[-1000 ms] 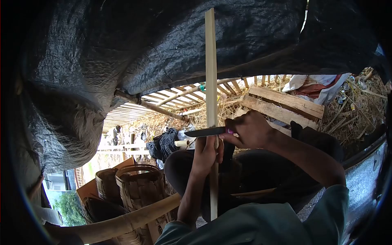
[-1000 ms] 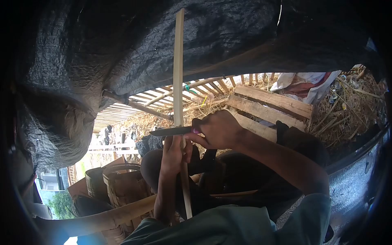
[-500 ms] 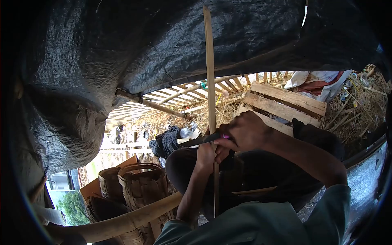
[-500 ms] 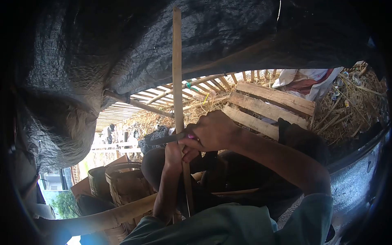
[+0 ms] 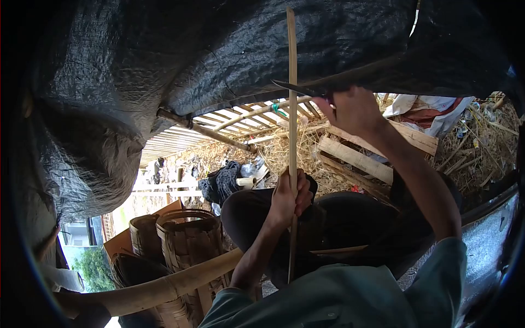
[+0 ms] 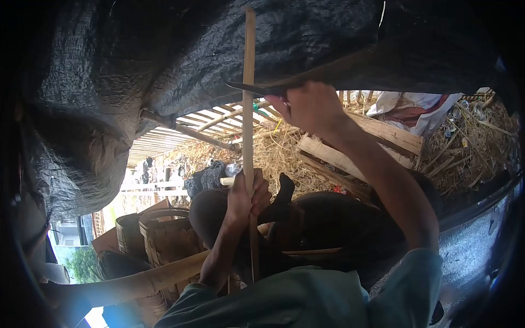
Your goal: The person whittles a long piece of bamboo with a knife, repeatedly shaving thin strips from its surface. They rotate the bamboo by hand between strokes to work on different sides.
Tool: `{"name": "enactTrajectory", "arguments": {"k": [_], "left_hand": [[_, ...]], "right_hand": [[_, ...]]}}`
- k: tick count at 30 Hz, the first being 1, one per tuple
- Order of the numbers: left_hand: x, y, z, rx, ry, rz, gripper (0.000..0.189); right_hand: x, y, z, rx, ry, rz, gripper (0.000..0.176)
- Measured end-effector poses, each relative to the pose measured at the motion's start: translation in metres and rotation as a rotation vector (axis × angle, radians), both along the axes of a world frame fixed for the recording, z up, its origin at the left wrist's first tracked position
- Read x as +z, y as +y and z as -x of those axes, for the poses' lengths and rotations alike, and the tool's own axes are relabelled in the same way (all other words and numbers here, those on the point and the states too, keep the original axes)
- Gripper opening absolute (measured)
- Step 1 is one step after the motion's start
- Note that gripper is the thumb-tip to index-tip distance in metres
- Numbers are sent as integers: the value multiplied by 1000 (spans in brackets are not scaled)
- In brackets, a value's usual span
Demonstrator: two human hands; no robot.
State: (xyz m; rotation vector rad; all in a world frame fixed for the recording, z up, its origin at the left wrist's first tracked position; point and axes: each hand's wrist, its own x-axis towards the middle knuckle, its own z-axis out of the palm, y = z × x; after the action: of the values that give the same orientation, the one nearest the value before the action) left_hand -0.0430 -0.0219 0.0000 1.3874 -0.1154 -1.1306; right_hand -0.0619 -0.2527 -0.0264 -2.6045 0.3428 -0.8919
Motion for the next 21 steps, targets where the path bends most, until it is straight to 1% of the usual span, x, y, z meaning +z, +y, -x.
{"name": "enactTrajectory", "arguments": {"k": [1,3,4,7,8,11,12,15,16,17,19,20,21], "left_hand": [[1,-3,1,-2,-21,2,40],[1,-10,-5,-25,-42,-5,39],[0,-8,-3,-30,-38,-21,39],[-6,-8,-1,-22,-66,6,39],[-8,-7,-3,-54,-109,4,37],[-12,-6,-6,-35,-103,30,37],[-11,-7,-6,-33,-122,8,37],[-9,-7,-6,-11,-182,-51,39],[-14,-5,-8,3,-201,-63,42],[-16,-3,-8,17,-219,-76,44],[-17,-4,-5,13,-338,-114,47],[-19,-4,-6,0,-375,-110,47],[-20,-4,-5,-13,-411,-106,48]], "right_hand": [[11,-7,5,51,-4,-36,56],[8,-9,7,5,29,-69,55],[5,-7,8,-12,88,-111,55],[-9,2,7,-2,-69,-200,58],[-9,1,9,24,-5,-239,57],[7,10,21,151,15,-178,53],[6,12,23,198,71,-106,50],[7,29,34,406,173,-108,49],[7,35,37,490,111,-131,49],[6,41,40,513,132,-119,49],[5,53,45,557,173,-97,50],[7,57,48,555,272,-69,53],[6,60,49,538,276,-81,54]]}}
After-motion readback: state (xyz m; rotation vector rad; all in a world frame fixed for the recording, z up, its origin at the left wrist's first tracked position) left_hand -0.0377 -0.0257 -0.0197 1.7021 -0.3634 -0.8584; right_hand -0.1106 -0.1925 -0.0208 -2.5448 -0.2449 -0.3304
